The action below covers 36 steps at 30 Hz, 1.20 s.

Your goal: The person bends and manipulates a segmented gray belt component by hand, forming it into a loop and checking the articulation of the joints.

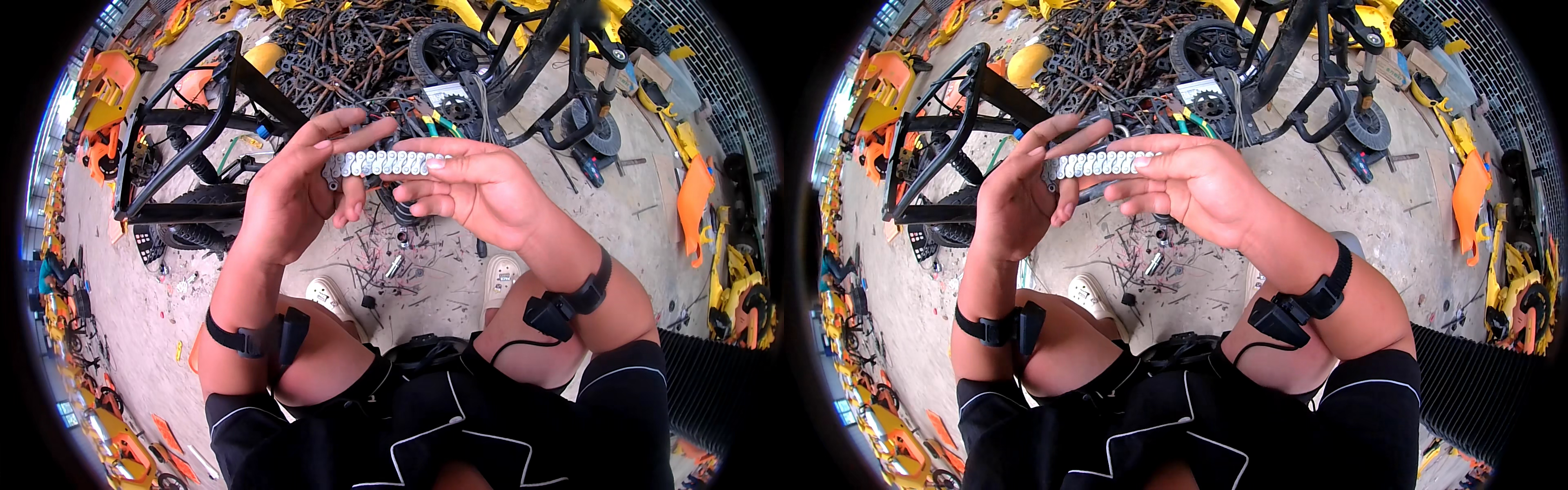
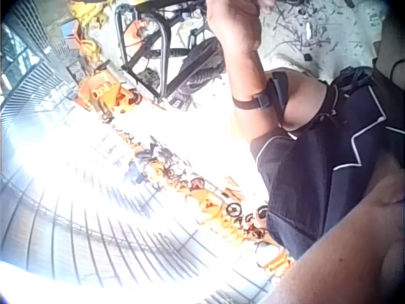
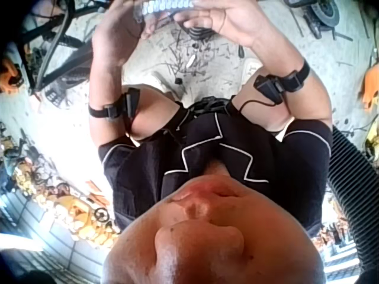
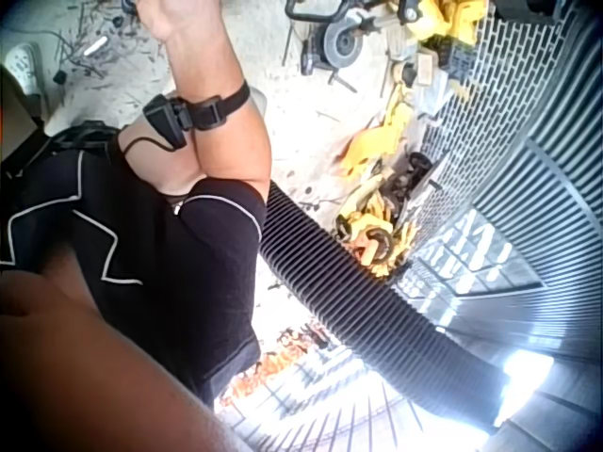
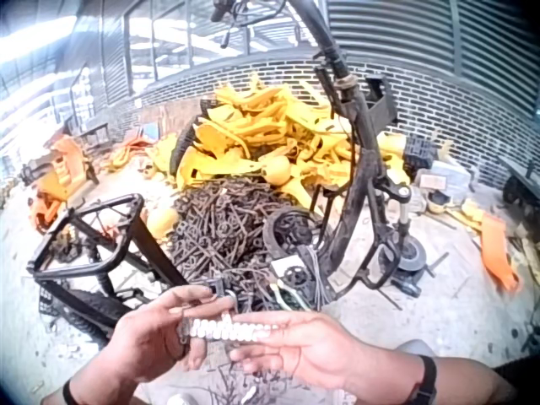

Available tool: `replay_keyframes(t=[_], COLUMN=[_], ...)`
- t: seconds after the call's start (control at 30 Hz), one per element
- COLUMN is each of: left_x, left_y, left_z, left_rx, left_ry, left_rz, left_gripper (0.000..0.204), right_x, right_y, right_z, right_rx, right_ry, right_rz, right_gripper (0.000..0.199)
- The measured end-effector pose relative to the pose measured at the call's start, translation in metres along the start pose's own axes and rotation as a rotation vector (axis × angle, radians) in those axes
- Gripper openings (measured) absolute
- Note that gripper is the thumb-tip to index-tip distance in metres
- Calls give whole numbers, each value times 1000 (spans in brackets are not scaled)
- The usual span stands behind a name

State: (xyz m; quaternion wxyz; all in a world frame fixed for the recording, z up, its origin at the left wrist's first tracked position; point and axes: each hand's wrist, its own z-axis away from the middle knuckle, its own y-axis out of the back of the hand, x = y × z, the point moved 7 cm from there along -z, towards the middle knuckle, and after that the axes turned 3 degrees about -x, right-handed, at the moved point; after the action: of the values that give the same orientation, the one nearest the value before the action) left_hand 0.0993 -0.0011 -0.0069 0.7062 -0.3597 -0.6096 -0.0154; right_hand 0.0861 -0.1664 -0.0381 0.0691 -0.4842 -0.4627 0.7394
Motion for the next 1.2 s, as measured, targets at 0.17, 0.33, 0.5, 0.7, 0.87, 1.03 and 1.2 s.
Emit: replay_keyframes(t=[0.17, 0.33, 0.5, 0.7, 0.87, 1.03, 1.2], left_x=[7, 11, 11, 4, 8, 4, 5], left_y=[-9, -11, -11, 4, 6, 9, 6], left_z=[-1, -1, 1, 3, 0, -2, -2], left_rx=[-48, -46, -50, -35, 64, 77, 74], left_ry=[-38, -45, -35, -96, -193, -241, -300], left_rz=[82, 179, 114, 99, 39, -10, -73], left_gripper=[65, 68, 68, 46, 24, 21, 24], right_x=[-4, -2, -2, -3, -4, -4, -7], right_y=[-4, -6, -6, -9, -7, -6, -5], right_z=[-2, -2, -2, -3, -2, -2, -2], right_rx=[-56, -70, -113, -113, -94, -66, -85], right_ry=[30, 27, 34, 44, 68, 69, 86], right_rz=[-41, -81, -110, -108, -117, -120, -147], right_gripper=[40, 41, 41, 40, 41, 41, 42])
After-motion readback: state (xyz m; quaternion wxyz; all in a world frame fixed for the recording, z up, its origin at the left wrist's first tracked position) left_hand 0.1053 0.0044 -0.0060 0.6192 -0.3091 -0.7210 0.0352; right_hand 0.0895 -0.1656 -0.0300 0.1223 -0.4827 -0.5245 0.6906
